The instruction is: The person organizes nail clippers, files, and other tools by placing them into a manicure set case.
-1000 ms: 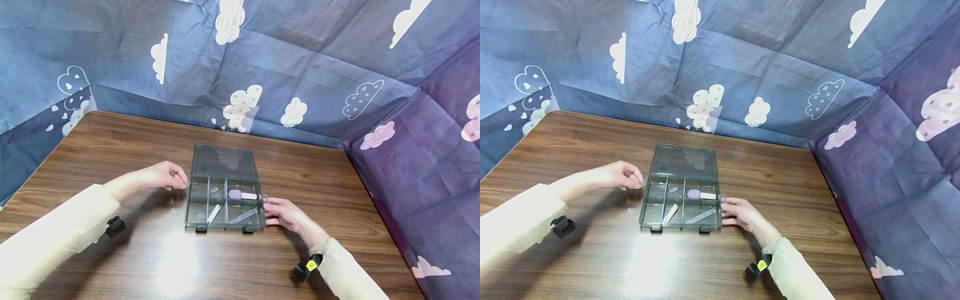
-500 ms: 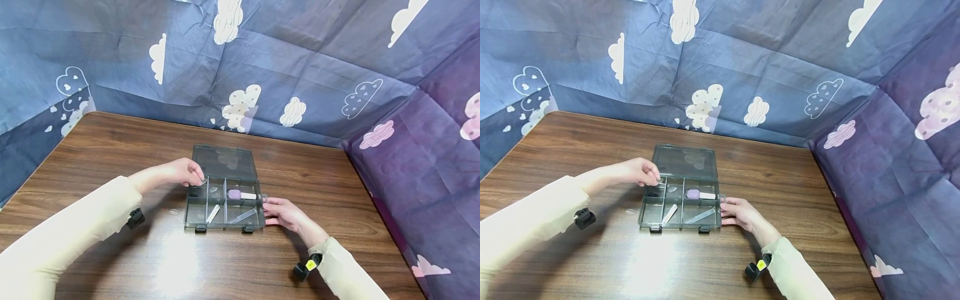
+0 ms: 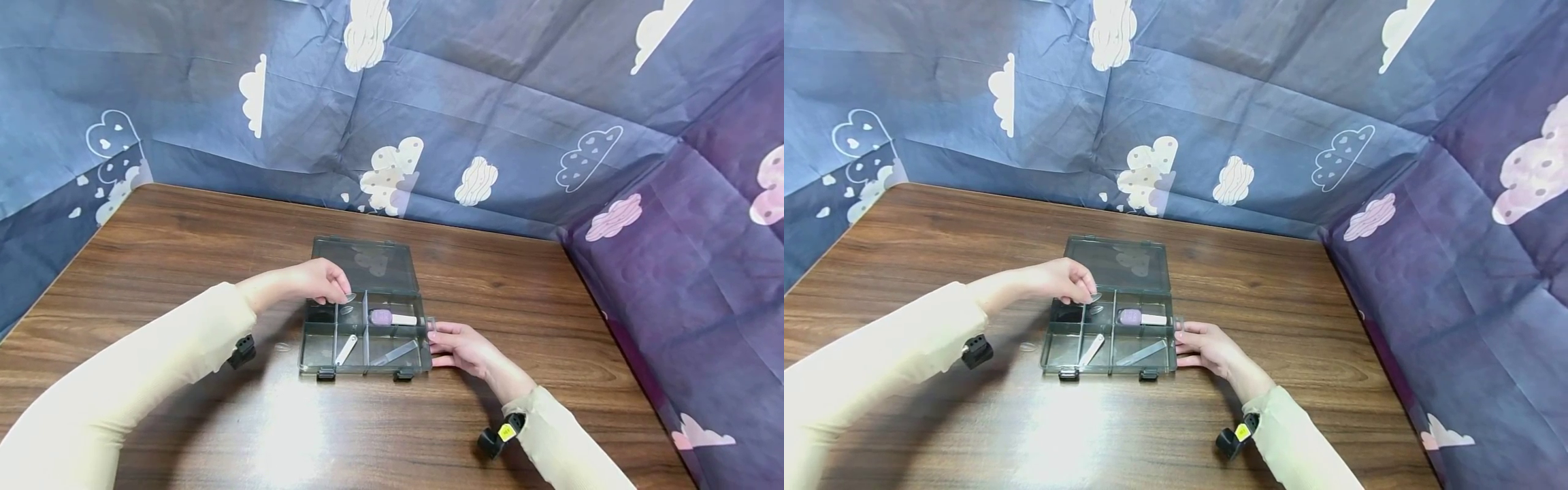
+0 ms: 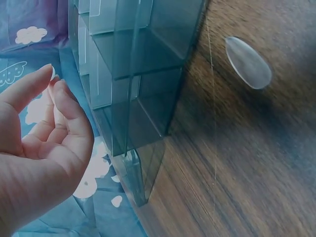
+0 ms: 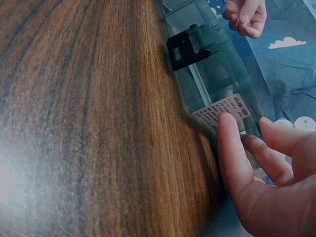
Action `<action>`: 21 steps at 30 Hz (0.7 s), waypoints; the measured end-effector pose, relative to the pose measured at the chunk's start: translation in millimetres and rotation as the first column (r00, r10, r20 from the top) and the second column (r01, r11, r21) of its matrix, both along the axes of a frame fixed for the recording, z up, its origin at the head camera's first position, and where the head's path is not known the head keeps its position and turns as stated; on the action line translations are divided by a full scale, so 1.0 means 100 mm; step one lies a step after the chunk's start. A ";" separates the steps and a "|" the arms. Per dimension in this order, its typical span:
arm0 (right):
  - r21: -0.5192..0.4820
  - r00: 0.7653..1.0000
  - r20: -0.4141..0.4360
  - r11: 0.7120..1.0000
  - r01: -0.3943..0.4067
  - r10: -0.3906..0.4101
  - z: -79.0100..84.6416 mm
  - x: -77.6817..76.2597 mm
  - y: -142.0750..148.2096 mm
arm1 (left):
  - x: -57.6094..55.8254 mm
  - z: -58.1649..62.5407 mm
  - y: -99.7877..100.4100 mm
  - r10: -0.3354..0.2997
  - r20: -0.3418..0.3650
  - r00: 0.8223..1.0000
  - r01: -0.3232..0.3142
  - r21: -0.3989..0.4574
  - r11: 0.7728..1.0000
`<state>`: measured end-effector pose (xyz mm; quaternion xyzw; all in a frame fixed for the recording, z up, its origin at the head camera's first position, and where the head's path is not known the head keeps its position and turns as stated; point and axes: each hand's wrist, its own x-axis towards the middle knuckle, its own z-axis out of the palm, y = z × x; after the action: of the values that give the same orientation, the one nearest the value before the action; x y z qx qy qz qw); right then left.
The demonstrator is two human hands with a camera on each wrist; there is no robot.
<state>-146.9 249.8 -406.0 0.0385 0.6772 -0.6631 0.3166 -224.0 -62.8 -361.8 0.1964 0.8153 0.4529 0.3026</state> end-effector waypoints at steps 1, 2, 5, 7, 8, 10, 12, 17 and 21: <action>0.002 1.000 -0.001 1.000 0.000 0.000 0.00 0.00 0.00 | 0.00 0.00 0.01 0.000 0.000 1.000 0.000 -0.002 1.000; 0.002 1.000 -0.003 1.000 -0.003 0.003 0.00 0.00 0.00 | -0.01 -0.01 0.02 0.001 -0.001 1.000 -0.001 -0.004 1.000; 0.003 1.000 -0.003 1.000 -0.003 0.003 0.01 0.00 0.00 | -0.02 -0.01 0.05 0.001 -0.006 1.000 -0.001 -0.011 1.000; 0.003 1.000 -0.008 1.000 -0.010 0.010 0.01 0.00 0.00 | -0.03 -0.02 0.07 -0.001 -0.009 1.000 0.001 -0.014 1.000; 0.002 1.000 -0.008 1.000 -0.011 0.011 0.01 0.00 0.00 | -0.03 -0.01 0.07 -0.001 -0.009 1.000 0.001 -0.016 1.000; 0.002 1.000 -0.006 1.000 -0.008 0.008 0.01 0.01 0.00 | -0.03 0.00 0.08 -0.006 -0.012 1.000 0.006 -0.020 1.000; 0.001 1.000 -0.007 1.000 -0.011 0.011 0.01 0.01 0.00 | -0.03 0.00 0.08 -0.011 -0.015 1.000 0.011 -0.017 1.000; -0.002 1.000 -0.011 1.000 -0.011 0.011 0.01 0.01 0.00 | -0.03 0.00 0.00 -0.010 -0.017 1.000 0.010 0.009 1.000; 0.000 1.000 -0.009 1.000 -0.006 0.006 0.00 0.00 0.00 | -0.02 -0.03 -0.13 -0.017 -0.012 1.000 0.018 0.032 0.999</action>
<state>-146.4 249.7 -406.0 0.0336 0.6787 -0.6623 0.3155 -226.1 -75.4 -364.4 0.2109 0.8080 0.4621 0.2987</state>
